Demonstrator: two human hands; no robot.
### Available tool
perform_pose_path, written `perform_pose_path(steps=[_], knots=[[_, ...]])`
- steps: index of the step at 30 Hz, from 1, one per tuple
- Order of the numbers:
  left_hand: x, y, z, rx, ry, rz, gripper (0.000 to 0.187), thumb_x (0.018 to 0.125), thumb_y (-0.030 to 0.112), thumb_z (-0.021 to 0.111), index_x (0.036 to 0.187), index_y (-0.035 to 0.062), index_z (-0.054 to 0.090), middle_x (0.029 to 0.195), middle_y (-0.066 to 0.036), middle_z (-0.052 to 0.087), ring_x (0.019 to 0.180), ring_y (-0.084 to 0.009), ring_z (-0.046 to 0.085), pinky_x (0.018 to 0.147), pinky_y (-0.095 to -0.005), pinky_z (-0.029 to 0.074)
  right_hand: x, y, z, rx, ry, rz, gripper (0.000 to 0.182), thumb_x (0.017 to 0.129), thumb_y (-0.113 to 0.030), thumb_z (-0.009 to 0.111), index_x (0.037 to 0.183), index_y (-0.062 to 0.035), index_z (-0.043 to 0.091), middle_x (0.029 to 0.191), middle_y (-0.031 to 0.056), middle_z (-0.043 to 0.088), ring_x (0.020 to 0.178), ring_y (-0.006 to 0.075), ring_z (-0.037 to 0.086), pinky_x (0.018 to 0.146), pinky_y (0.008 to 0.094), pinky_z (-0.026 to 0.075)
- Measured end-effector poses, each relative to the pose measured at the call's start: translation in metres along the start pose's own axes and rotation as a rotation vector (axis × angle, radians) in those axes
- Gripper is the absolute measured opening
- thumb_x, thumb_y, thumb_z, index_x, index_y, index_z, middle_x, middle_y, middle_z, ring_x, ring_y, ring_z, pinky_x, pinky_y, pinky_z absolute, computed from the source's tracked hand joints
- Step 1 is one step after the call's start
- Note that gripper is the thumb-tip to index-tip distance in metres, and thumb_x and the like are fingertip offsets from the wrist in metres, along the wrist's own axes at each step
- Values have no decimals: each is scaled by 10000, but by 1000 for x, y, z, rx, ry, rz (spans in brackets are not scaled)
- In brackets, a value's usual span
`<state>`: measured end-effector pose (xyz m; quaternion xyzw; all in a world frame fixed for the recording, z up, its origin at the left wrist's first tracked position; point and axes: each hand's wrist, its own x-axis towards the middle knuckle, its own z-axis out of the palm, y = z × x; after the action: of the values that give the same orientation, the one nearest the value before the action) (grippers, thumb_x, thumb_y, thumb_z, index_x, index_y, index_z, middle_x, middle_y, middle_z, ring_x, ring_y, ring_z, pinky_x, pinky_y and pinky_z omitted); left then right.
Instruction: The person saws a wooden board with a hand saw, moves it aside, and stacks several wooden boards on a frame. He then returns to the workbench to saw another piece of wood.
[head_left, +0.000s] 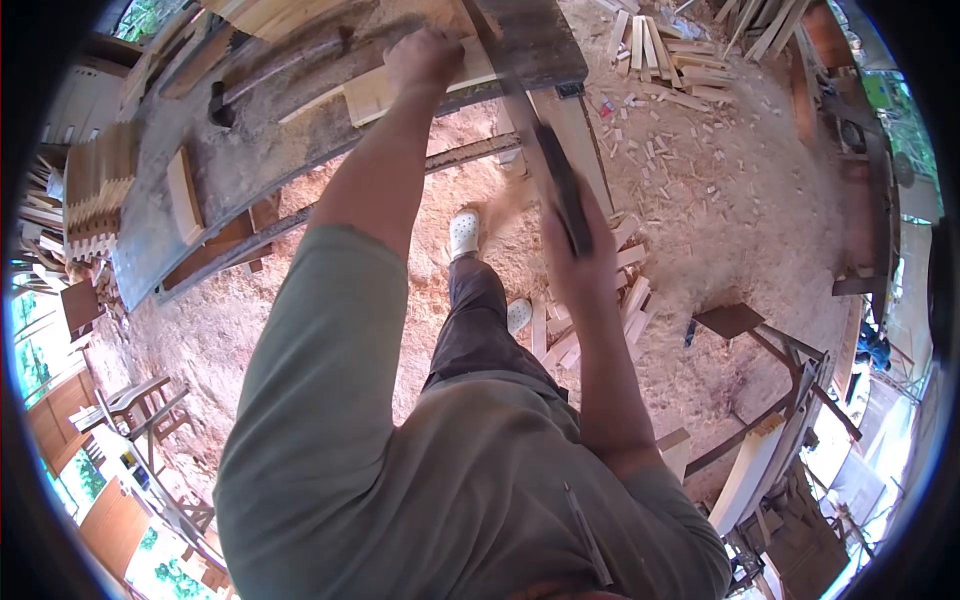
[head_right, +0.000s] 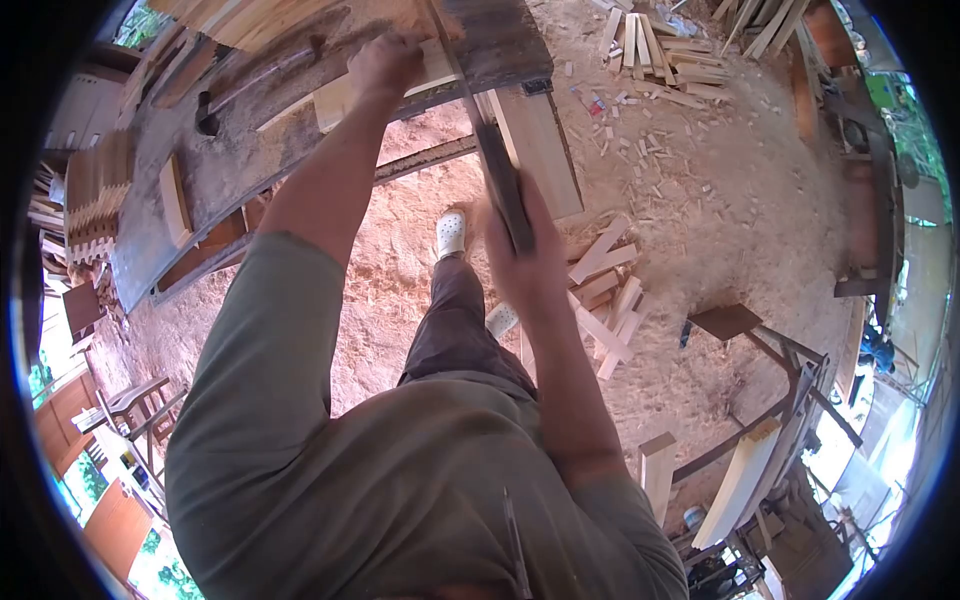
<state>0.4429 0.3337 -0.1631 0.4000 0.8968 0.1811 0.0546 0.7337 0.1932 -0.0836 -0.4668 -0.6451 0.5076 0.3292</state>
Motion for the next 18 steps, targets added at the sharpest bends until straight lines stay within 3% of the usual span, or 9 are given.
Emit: perform_pose_path(steps=[2, 4, 7, 9, 10, 12, 14, 18], knots=[[-1, 0, -2, 14, 4, 5, 456, 910, 372, 404, 952, 87, 757, 996, -179, 720, 992, -322, 675, 937, -438, 443, 45, -6, 18, -96, -35, -15, 434, 914, -121, 607, 1318, -7, 501, 993, 207, 656, 858, 226, 683, 732, 340, 522], [0, 0, -1, 31, 16, 2, 440, 904, 363, 413, 948, 94, 759, 997, -168, 722, 989, -316, 678, 933, -435, 446, 37, -13, 12, -52, -58, -8, 454, 910, -121, 610, 1330, 2, 491, 1006, 202, 659, 845, 230, 682, 735, 338, 524], [-1, 1, 0, 57, 26, 8, 417, 893, 349, 426, 939, 103, 760, 993, -155, 726, 986, -307, 681, 926, -429, 451, -32, 6, -10, -76, 48, -65, 503, 902, -105, 599, 1366, 29, 458, 1045, 188, 669, 839, 227, 686, 740, 324, 533], [-2, 1, 1, 78, 28, 24, 410, 889, 345, 430, 934, 106, 760, 988, -153, 726, 986, -303, 681, 924, -428, 453, -91, -18, -40, 3, -22, 230, 523, 902, -92, 591, 1384, 42, 438, 1082, 185, 671, 931, 216, 681, 786, 323, 533], [-4, 1, 0, 87, 27, 21, 406, 887, 346, 434, 928, 108, 760, 984, -152, 727, 984, -305, 681, 925, -429, 453, -106, -19, -48, 8, -16, 244, 523, 902, -92, 591, 1384, 42, 438, 1082, 185, 671, 931, 216, 681, 786, 323, 533], [0, 3, -1, 97, 31, 34, 401, 884, 346, 438, 921, 111, 760, 979, -151, 727, 982, -306, 681, 925, -430, 452, -119, -18, -55, -99, -21, 85, 520, 902, -89, 588, 1382, 45, 440, 1087, 193, 669, 952, 220, 673, 807, 328, 529], [0, 2, -1, 61, 27, 7, 395, 887, 370, 444, 943, 132, 754, 977, -168, 718, 961, -361, 676, 882, -452, 503, -67, -13, -36, -88, -16, 14, 526, 895, -129, 608, 1377, 17, 454, 1047, 202, 673, 893, 248, 683, 791, 344, 527], [-3, 4, -11, 49, 55, 25, 391, 884, 376, 448, 952, 143, 755, 1012, -168, 713, 982, -358, 671, 898, -455, 498, 63, 3, 19, 19, -55, 34, 475, 901, -192, 620, 1335, -47, 493, 957, 205, 664, 862, 282, 677, 764, 372, 511]])
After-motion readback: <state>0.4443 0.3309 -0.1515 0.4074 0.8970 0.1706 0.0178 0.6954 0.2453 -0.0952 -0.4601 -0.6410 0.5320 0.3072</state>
